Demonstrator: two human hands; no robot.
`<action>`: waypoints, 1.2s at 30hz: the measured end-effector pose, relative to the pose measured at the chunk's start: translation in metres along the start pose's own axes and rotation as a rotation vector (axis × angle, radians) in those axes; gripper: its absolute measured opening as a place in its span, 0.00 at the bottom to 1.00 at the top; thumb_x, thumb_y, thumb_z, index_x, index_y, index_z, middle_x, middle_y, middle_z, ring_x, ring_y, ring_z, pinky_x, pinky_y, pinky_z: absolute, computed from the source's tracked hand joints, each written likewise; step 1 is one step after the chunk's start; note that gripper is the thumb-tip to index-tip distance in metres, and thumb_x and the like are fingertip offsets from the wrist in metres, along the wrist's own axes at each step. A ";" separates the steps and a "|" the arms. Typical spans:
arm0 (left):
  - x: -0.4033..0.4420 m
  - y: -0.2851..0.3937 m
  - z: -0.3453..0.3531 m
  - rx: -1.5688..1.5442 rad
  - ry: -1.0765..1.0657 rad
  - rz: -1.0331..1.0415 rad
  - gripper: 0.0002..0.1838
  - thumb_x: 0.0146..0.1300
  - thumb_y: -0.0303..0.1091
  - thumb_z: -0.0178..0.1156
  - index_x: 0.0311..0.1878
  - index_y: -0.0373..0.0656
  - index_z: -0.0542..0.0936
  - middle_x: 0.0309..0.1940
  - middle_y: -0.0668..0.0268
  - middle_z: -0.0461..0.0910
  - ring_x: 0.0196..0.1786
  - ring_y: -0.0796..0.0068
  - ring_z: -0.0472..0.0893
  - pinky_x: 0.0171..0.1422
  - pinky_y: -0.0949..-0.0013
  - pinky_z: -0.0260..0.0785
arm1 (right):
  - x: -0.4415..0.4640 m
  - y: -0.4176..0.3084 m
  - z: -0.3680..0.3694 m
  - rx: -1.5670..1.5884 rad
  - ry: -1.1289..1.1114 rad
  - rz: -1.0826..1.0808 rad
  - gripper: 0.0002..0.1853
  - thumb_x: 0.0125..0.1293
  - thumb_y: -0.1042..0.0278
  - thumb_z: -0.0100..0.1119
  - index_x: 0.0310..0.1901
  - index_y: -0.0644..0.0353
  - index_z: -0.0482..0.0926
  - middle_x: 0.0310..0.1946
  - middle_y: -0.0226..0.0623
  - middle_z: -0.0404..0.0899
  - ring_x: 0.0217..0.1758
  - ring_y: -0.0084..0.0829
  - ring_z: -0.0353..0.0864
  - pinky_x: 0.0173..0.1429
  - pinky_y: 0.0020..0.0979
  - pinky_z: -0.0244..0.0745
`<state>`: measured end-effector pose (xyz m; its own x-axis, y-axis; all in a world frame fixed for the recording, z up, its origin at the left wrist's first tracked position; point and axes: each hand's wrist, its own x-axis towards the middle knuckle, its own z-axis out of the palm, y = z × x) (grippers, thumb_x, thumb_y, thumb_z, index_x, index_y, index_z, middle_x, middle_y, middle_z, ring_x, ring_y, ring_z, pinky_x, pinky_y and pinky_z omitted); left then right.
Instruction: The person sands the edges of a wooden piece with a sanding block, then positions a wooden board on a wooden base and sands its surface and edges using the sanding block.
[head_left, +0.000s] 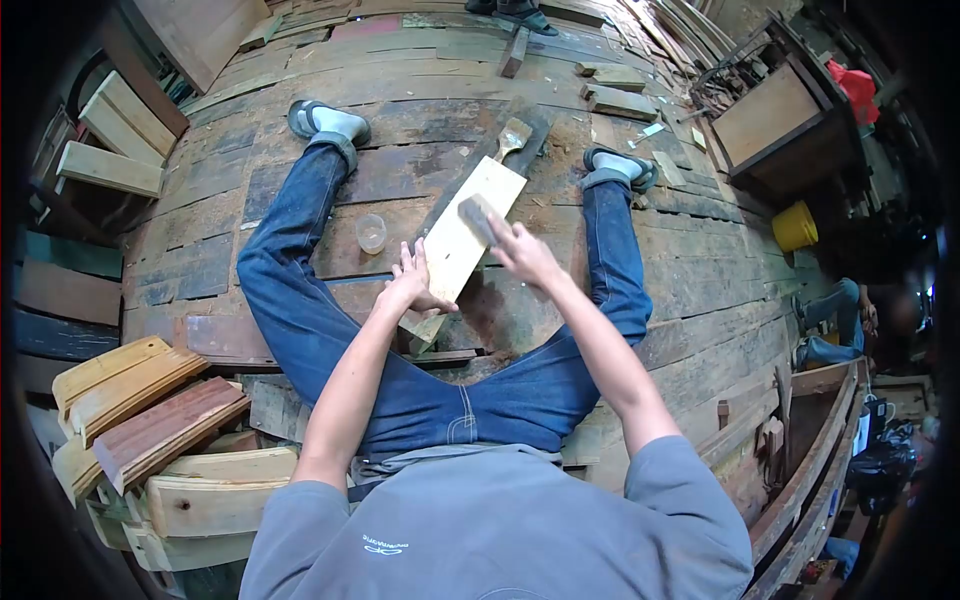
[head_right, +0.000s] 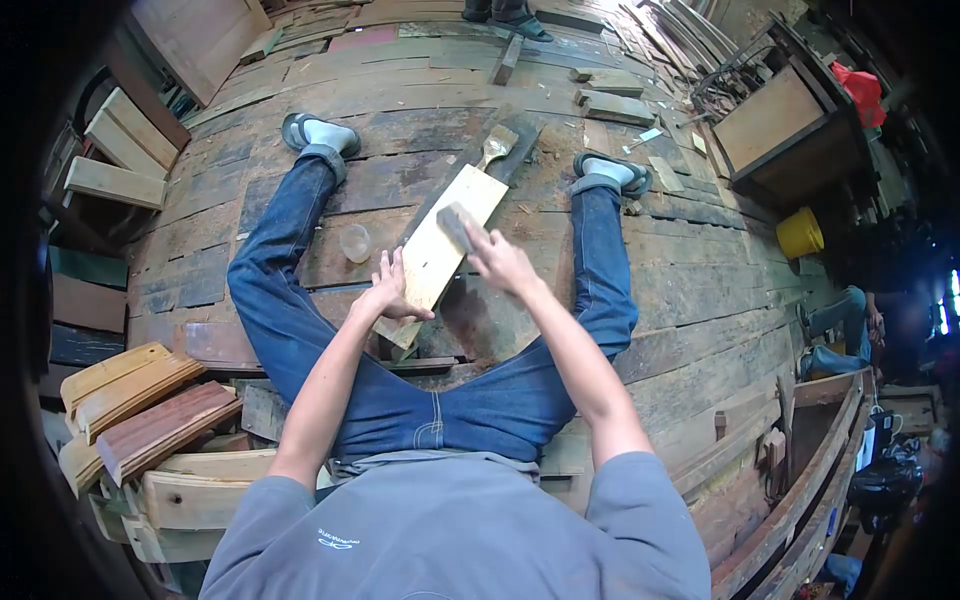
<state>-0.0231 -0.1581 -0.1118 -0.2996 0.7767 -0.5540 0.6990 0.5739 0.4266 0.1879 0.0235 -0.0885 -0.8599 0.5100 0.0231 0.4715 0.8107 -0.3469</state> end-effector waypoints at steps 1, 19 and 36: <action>0.000 0.001 -0.001 0.003 0.005 0.003 0.94 0.32 0.66 0.87 0.82 0.51 0.17 0.84 0.44 0.18 0.84 0.27 0.41 0.81 0.27 0.49 | -0.012 -0.006 0.000 0.009 -0.024 -0.026 0.41 0.74 0.50 0.58 0.84 0.31 0.50 0.50 0.55 0.74 0.50 0.61 0.84 0.55 0.55 0.83; -0.011 0.007 -0.006 0.002 0.027 0.002 0.93 0.33 0.65 0.86 0.82 0.45 0.19 0.85 0.42 0.21 0.82 0.22 0.45 0.83 0.36 0.53 | -0.068 -0.110 0.027 -0.033 0.036 0.360 0.46 0.73 0.53 0.56 0.81 0.69 0.46 0.56 0.72 0.72 0.38 0.61 0.88 0.42 0.52 0.87; -0.024 0.019 -0.014 0.017 0.016 -0.077 0.88 0.37 0.62 0.86 0.84 0.42 0.25 0.85 0.42 0.26 0.81 0.25 0.55 0.82 0.42 0.61 | 0.086 -0.016 -0.005 0.004 0.038 0.516 0.44 0.75 0.43 0.46 0.83 0.60 0.47 0.65 0.73 0.71 0.61 0.65 0.82 0.67 0.58 0.77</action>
<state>-0.0114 -0.1621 -0.0800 -0.3627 0.7348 -0.5731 0.6846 0.6274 0.3712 0.1078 0.0562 -0.0760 -0.5080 0.8532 -0.1181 0.8315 0.4500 -0.3257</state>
